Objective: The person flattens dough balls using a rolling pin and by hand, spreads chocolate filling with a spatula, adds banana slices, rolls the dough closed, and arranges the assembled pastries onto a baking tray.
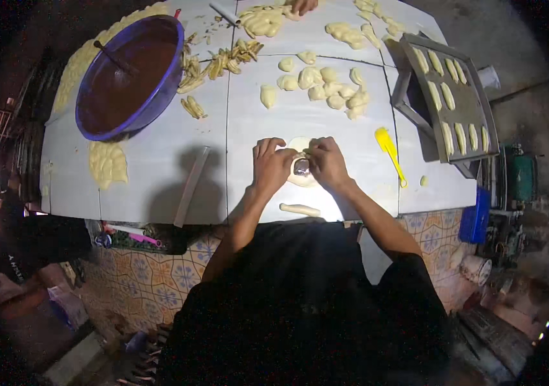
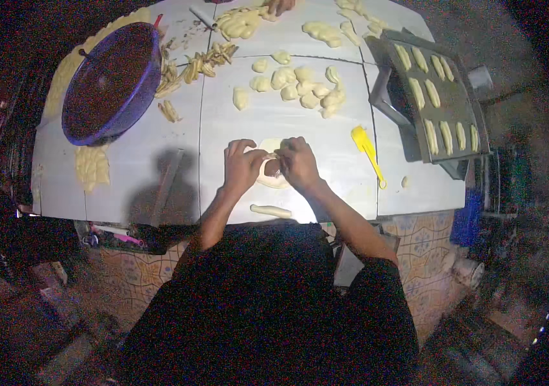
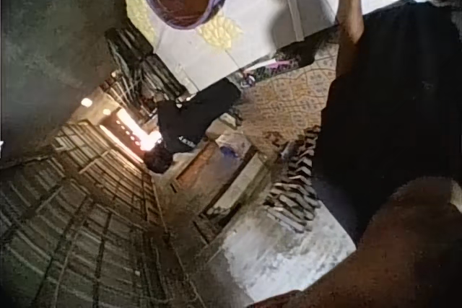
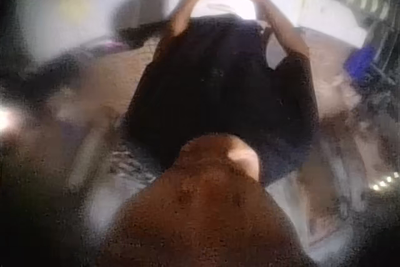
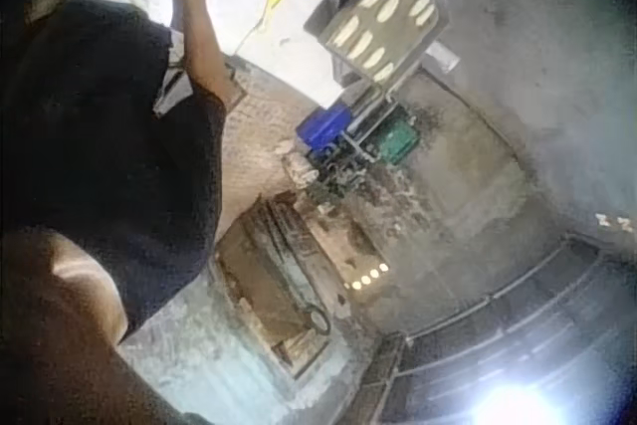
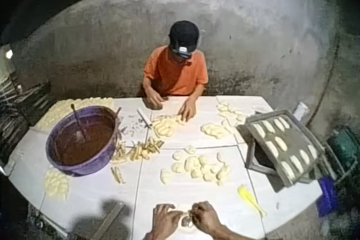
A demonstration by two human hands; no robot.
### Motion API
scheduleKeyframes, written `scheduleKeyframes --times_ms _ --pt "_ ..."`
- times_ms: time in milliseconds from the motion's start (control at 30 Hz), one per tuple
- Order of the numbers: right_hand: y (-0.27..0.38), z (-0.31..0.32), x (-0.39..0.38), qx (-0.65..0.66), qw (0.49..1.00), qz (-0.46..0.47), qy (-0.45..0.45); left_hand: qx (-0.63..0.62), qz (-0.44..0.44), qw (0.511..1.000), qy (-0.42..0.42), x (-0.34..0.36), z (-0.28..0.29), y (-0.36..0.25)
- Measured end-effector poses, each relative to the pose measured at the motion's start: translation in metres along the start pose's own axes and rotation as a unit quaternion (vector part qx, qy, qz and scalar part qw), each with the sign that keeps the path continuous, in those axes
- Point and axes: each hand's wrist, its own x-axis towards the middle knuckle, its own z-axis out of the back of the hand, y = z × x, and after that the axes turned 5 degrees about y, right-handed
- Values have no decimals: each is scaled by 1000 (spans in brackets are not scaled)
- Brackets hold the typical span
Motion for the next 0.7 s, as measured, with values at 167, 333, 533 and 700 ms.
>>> scheduleKeyframes --times_ms 167,333,533,700 --pt "-9 4 -7 -42 995 41 77 -8 -10 1000 2 0 -1 -2" --pt "0 9 -15 -40 993 37 105 -10 5 999 32 -9 4 -9" --pt "9 22 -40 6 992 12 129 -13 -21 999 30 -28 16 -18" --pt "14 14 -68 -11 994 70 83 23 -98 994 47 -44 21 -20"
